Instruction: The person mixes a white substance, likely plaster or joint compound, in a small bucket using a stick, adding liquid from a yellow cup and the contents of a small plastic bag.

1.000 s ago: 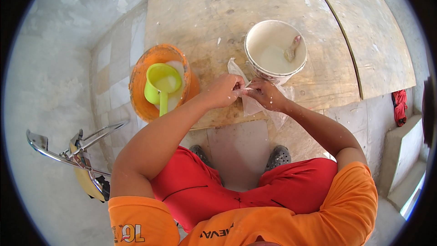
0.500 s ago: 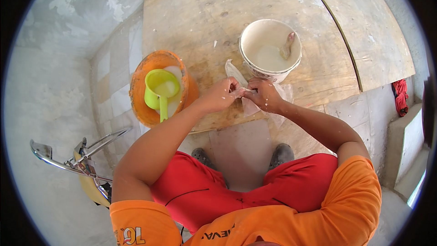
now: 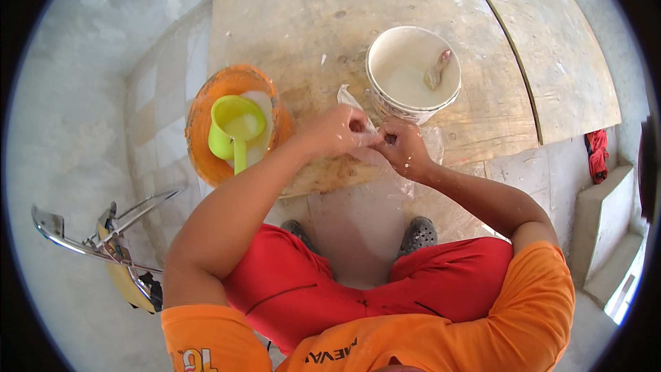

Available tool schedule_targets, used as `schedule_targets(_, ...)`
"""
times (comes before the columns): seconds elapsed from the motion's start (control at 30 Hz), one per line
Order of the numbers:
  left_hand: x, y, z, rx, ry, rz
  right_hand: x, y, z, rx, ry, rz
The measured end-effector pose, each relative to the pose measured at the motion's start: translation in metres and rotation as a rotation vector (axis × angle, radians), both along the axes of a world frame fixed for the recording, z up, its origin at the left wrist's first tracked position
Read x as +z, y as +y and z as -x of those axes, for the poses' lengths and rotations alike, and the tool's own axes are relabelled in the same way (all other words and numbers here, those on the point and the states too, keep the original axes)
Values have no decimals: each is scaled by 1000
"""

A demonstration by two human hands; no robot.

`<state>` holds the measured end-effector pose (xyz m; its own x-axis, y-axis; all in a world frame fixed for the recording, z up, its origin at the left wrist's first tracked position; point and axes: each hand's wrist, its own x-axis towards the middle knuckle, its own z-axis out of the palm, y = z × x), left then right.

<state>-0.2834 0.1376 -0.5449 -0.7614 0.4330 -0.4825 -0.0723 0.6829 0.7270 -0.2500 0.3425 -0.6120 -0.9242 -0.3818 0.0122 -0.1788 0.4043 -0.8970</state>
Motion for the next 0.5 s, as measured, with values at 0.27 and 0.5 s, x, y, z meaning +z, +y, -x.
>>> schedule_targets(0.27, -20, -9, -2, -26, 24, 8, -29, 5, 4, 193, 8, -1)
schedule_targets(0.5, -25, 3, -9, -60, 92, 48, -21, 8, 0, 122, -81, -40)
